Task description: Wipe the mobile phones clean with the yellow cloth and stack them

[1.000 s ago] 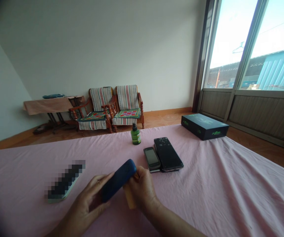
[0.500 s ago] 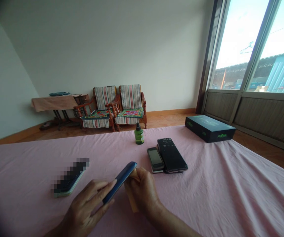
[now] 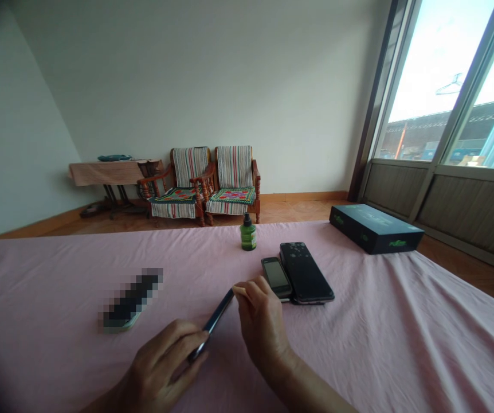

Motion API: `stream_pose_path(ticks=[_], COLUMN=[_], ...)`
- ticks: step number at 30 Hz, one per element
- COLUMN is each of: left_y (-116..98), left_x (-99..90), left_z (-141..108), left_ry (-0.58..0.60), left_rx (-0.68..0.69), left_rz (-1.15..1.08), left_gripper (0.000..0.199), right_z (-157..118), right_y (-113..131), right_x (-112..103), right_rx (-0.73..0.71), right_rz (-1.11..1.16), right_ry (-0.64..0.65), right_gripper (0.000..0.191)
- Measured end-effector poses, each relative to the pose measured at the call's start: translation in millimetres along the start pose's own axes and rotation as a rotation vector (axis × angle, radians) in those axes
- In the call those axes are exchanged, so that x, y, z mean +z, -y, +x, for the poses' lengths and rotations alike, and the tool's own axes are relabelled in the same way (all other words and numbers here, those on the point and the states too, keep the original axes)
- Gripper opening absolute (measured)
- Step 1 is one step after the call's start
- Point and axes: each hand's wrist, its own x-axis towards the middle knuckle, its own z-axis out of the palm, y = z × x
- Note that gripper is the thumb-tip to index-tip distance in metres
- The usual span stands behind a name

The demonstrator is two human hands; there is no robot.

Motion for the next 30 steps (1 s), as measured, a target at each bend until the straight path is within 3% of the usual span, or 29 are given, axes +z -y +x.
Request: stream_pose_path(ticks=[8, 17, 24, 30], left_y=[-7.7, -2.5, -2.0, 2.6], left_x=[0.4, 3.6, 3.1, 5.9], left_z=[0.0, -3.2, -1.2, -3.1], left_ry=[0.054, -0.009, -0.007, -0.044], left_rx=[0.085, -0.007, 0.012, 0.008], left_rz=[0.039, -0.03, -0.034, -0.066], left_gripper=[0.02, 0.014, 0.013, 0.013], right_z=[2.1, -23.5, -4.3, -20.0], right_y=[-11.0, 21.3, -3.4, 17.8], right_x=[-3.5, 11.6, 4.8, 12.5], right_rx=[-0.077, -0.15, -0.092, -0.18], right_rz=[-0.038, 0.072, -0.026, 0.052], right_ry=[0.096, 0.274, 0.142, 0.229], right_gripper=[0.025, 0.035, 0.031, 0.039])
